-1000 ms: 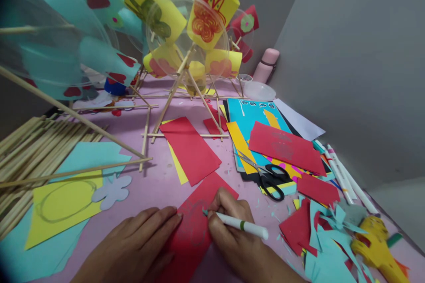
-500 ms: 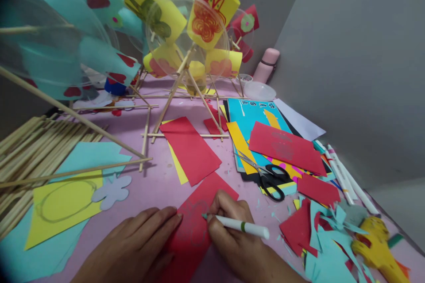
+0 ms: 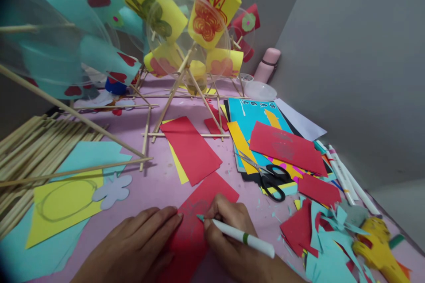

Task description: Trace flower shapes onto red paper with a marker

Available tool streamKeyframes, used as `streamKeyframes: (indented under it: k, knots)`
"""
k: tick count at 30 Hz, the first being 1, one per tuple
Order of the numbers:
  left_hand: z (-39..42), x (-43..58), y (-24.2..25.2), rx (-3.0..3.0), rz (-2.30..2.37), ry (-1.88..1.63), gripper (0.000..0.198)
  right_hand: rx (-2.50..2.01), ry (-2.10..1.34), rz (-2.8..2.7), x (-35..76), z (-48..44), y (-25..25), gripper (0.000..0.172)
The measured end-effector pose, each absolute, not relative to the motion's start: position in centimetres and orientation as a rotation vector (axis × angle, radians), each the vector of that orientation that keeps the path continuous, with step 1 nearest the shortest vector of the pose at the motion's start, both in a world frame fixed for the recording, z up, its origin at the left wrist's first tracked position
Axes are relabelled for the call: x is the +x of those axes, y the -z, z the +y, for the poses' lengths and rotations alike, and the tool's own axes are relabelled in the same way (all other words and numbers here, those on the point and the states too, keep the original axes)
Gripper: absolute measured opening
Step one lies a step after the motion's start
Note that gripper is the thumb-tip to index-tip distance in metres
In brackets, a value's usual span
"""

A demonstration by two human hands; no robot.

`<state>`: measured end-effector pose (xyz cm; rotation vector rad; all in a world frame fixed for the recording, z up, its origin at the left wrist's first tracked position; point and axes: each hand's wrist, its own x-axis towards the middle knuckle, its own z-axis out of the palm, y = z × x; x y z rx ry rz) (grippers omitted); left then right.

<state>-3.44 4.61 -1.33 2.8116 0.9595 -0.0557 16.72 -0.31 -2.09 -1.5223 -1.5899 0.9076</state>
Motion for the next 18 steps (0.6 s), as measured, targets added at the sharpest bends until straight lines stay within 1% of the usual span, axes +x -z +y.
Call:
streamKeyframes:
  k: [8,18]
  knots:
    - [4.6,-3.6,1.5,2.808,0.959,0.028,0.04,-1.489,-0.947,-1.637,15.9,0.3,0.9,0.012]
    - [4.6,-3.6,1.6,2.824,0.946,0.019,0.039,-1.606,-0.949,-1.599,15.8,0.4,0.8,0.014]
